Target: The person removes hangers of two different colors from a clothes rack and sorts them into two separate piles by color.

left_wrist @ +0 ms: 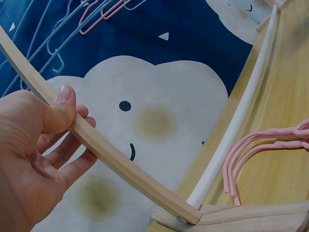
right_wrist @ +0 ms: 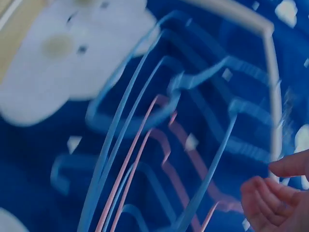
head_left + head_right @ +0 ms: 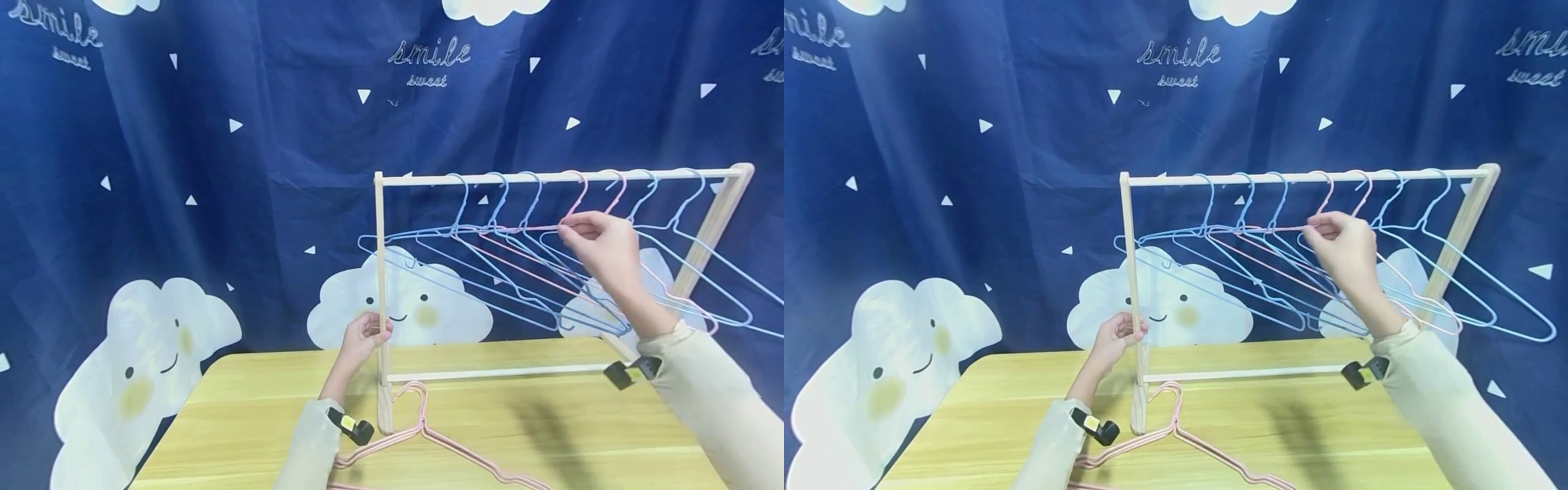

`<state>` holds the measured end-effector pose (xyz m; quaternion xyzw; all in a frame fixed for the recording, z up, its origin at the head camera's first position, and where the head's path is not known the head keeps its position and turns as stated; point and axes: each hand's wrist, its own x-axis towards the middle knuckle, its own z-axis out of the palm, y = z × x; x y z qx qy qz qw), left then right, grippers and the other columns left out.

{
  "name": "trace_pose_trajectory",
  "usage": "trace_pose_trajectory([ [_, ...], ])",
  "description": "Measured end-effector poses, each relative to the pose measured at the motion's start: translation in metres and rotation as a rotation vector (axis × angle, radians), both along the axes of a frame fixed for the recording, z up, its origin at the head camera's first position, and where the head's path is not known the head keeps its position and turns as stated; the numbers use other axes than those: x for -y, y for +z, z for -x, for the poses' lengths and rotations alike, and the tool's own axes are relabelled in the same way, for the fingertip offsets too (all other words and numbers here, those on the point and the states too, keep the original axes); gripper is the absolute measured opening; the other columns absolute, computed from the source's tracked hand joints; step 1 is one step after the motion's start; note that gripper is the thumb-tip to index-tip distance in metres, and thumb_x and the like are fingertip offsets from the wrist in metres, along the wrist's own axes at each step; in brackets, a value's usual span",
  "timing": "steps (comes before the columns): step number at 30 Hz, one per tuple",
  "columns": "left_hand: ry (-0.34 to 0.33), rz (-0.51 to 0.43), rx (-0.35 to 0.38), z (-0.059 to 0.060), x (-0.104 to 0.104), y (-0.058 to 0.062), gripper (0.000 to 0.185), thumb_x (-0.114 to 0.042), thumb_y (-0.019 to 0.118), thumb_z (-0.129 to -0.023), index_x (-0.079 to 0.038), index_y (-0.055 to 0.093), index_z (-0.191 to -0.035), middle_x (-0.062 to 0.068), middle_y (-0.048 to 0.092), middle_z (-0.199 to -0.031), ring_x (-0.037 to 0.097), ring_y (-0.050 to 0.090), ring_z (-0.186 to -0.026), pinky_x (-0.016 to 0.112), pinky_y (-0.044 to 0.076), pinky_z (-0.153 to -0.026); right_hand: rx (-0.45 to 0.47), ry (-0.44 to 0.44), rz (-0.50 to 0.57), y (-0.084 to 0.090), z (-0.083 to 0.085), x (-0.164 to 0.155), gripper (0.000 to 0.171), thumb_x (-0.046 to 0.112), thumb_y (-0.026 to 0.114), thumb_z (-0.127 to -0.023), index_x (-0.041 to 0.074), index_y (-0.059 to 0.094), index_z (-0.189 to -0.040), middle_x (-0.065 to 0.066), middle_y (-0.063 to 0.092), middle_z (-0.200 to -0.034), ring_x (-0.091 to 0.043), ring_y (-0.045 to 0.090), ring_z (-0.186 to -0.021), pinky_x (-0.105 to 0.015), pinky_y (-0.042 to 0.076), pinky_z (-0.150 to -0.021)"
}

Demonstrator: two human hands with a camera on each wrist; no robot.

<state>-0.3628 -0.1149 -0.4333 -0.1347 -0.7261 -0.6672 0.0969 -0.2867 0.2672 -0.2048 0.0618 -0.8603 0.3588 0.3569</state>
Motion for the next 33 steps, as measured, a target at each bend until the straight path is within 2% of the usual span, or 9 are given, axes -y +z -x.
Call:
trace_pose_trajectory([
  [4,-0.008,-0.002,-0.007,0.0,0.0,-0.001,0.028,0.005,0.07,-0.087,0.008,0.065,-0.114,0.015,0.076,-0.104,0.014,0.07,-0.093,0.035,0.058,-0.09,0.135,-0.03,-0.008,0.001,0.02,-0.027,0.043,0.028,0.07,-0.096,-0.008,0.069,-0.119,-0.021,0.077,-0.103,0.023,0.049,-0.065,-0.002,0.042,-0.062],
  [5,-0.008,-0.003,-0.006,0.0,0.0,-0.001,0.027,0.005,0.07,-0.086,0.007,0.066,-0.113,0.015,0.076,-0.103,0.014,0.07,-0.093,0.035,0.058,-0.09,0.176,-0.011,0.0,0.001,0.023,-0.032,0.046,0.03,0.069,-0.096,-0.009,0.068,-0.121,-0.019,0.078,-0.102,0.022,0.05,-0.066,-0.002,0.043,-0.062],
  [7,-0.005,-0.006,-0.003,-0.001,-0.001,-0.001,0.026,0.006,0.07,-0.086,0.005,0.067,-0.111,0.015,0.076,-0.103,0.014,0.07,-0.092,0.034,0.058,-0.089,0.243,0.036,0.026,0.0,0.03,-0.038,0.049,0.032,0.069,-0.097,-0.009,0.066,-0.124,0.0,0.08,-0.091,0.019,0.054,-0.069,-0.004,0.046,-0.064],
  [9,-0.002,-0.007,0.0,-0.001,-0.001,-0.001,0.025,0.006,0.07,-0.086,0.004,0.068,-0.11,0.015,0.076,-0.103,0.014,0.07,-0.092,0.035,0.058,-0.09,0.291,0.08,0.067,0.0,0.035,-0.042,0.05,0.032,0.07,-0.096,-0.009,0.066,-0.125,0.019,0.074,-0.081,0.016,0.057,-0.071,-0.006,0.05,-0.066],
  [11,0.0,-0.003,-0.009,-0.001,0.0,-0.001,0.025,0.006,0.07,-0.086,0.005,0.067,-0.111,0.017,0.076,-0.103,0.016,0.071,-0.094,0.036,0.058,-0.09,0.316,0.105,0.096,0.0,0.038,-0.042,0.049,0.031,0.07,-0.096,-0.008,0.066,-0.125,0.029,0.068,-0.076,0.014,0.06,-0.072,-0.008,0.052,-0.068],
  [21,-0.005,-0.018,-0.009,-0.001,-0.001,0.0,0.026,0.005,0.071,-0.087,0.007,0.066,-0.112,0.02,0.075,-0.105,0.021,0.071,-0.096,0.037,0.058,-0.091,0.369,0.128,0.134,0.005,0.044,-0.035,0.045,0.029,0.069,-0.097,-0.004,0.067,-0.128,0.024,0.071,-0.074,0.007,0.066,-0.073,-0.013,0.054,-0.068],
  [25,-0.009,-0.023,-0.003,-0.001,-0.002,-0.001,0.027,0.005,0.072,-0.086,0.007,0.066,-0.112,0.021,0.075,-0.105,0.022,0.071,-0.096,0.037,0.058,-0.09,0.378,0.178,0.237,0.009,0.045,-0.031,0.029,0.019,0.068,-0.098,-0.001,0.072,-0.119,0.024,0.07,-0.067,0.003,0.07,-0.069,-0.017,0.058,-0.067],
  [28,0.001,-0.018,0.002,-0.002,-0.002,-0.001,0.026,0.005,0.072,-0.086,0.006,0.067,-0.112,0.02,0.075,-0.106,0.024,0.071,-0.097,0.038,0.058,-0.09,0.367,0.222,0.313,0.012,0.044,-0.031,0.012,0.014,0.067,-0.098,0.015,0.078,-0.101,0.023,0.071,-0.067,0.002,0.071,-0.068,-0.017,0.059,-0.067],
  [33,0.023,-0.007,0.005,-0.006,-0.003,0.003,0.025,0.007,0.07,-0.086,0.006,0.067,-0.111,0.022,0.074,-0.106,0.02,0.071,-0.095,0.04,0.058,-0.092,0.272,0.248,0.365,0.019,0.038,-0.037,0.037,0.011,0.066,-0.098,0.038,0.071,-0.074,0.023,0.071,-0.066,0.005,0.071,-0.067,-0.015,0.058,-0.065],
])
